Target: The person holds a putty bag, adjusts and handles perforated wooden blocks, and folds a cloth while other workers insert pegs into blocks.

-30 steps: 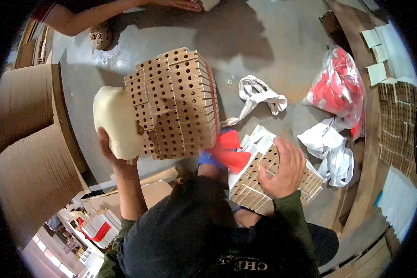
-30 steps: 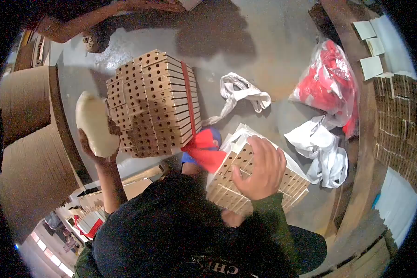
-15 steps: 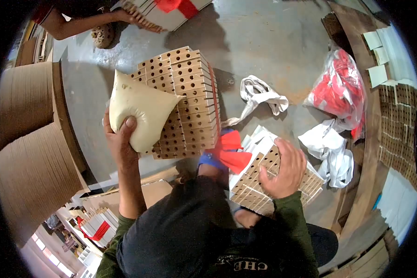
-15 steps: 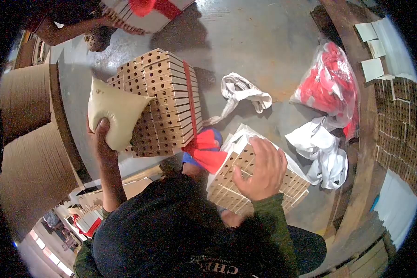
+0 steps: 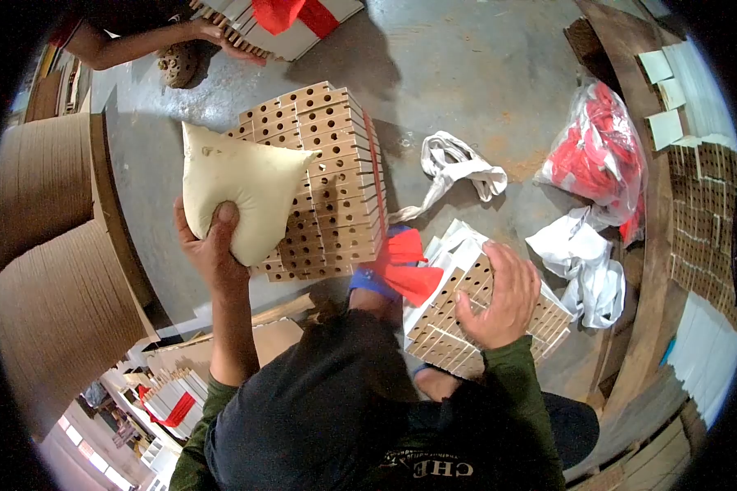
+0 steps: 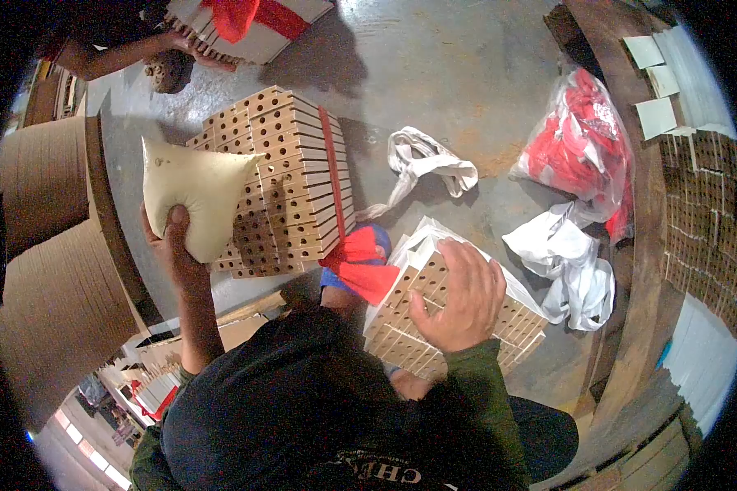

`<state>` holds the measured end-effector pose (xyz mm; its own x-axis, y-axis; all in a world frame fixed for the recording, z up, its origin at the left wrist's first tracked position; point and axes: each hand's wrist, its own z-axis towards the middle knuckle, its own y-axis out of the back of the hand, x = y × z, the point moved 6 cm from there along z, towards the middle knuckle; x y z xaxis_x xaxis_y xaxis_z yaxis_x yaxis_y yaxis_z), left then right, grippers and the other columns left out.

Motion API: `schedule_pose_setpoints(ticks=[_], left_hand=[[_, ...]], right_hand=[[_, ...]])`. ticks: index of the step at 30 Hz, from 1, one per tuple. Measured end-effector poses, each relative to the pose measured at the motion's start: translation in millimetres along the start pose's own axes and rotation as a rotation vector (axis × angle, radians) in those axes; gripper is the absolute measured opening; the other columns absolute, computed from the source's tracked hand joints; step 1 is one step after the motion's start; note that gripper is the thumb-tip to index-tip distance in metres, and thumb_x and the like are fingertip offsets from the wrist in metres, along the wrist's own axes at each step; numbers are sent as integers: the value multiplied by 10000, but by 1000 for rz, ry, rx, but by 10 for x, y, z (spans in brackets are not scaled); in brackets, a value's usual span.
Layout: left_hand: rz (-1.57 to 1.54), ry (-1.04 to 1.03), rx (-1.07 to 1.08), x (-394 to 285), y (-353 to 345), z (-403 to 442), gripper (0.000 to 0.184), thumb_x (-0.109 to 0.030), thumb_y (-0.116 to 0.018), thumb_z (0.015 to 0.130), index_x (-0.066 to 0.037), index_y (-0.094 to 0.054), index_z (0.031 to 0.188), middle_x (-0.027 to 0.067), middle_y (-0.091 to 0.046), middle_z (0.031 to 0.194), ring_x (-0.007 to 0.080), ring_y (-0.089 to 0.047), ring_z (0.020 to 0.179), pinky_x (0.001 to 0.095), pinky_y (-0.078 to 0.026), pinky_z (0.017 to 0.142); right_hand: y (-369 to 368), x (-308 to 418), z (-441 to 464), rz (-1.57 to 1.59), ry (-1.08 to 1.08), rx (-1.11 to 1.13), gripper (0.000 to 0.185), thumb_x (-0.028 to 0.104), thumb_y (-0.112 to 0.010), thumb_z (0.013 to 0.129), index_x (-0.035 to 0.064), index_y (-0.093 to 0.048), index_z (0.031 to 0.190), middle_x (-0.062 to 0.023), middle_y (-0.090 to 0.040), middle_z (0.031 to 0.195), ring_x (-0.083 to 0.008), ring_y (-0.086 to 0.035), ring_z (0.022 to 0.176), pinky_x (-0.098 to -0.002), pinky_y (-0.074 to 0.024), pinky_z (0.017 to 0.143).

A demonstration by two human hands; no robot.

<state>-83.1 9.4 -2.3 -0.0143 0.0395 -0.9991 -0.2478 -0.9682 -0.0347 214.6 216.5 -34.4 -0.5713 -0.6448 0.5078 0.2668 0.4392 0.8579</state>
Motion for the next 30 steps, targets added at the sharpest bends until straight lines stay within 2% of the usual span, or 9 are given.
schedule_pose_setpoints(ticks=[14, 17, 23, 27, 30], left_hand=[[254, -83, 31, -83, -304, 36, 452, -9, -728, 694, -7, -552, 1111, 88, -619, 984, 164, -604, 879, 301, -508, 780], [119, -55, -22, -29, -242, 32, 427, -13, -725, 703, -11, -556, 1095, 87, -623, 975, 164, -608, 871, 301, -508, 777], [123, -114, 5, -108, -88, 31, 366, -17, -664, 754, -12, -525, 1093, 102, -619, 966, 190, -618, 837, 312, -537, 719], [115, -89, -11, -104, -37, 14, 342, -6, -659, 756, -10, -536, 1075, 99, -622, 957, 188, -619, 832, 312, -537, 720], [127, -71, -14, -105, -60, 16, 372, 11, -711, 709, -5, -570, 1053, 81, -631, 953, 156, -612, 847, 301, -509, 768]], right_hand=[[-5, -8, 1, -4, -11, 9, 661, 292, -656, 635, 105, -447, 1234, -100, -507, 1210, -278, -449, 1155, -504, -270, 984], [-3, -10, 0, -9, -17, 11, 658, 294, -656, 636, 105, -449, 1231, -98, -508, 1208, -276, -450, 1155, -501, -270, 985], [-3, -1, 6, -5, -10, 5, 652, 298, -657, 638, 104, -455, 1226, -95, -512, 1201, -276, -454, 1150, -499, -271, 983], [2, -2, 5, -9, -12, 6, 654, 302, -657, 640, 102, -454, 1228, -96, -512, 1200, -275, -455, 1148, -498, -271, 982], [0, 0, 5, -8, -10, 10, 660, 304, -658, 641, 102, -449, 1234, -97, -511, 1202, -276, -454, 1150, -499, -272, 982]])
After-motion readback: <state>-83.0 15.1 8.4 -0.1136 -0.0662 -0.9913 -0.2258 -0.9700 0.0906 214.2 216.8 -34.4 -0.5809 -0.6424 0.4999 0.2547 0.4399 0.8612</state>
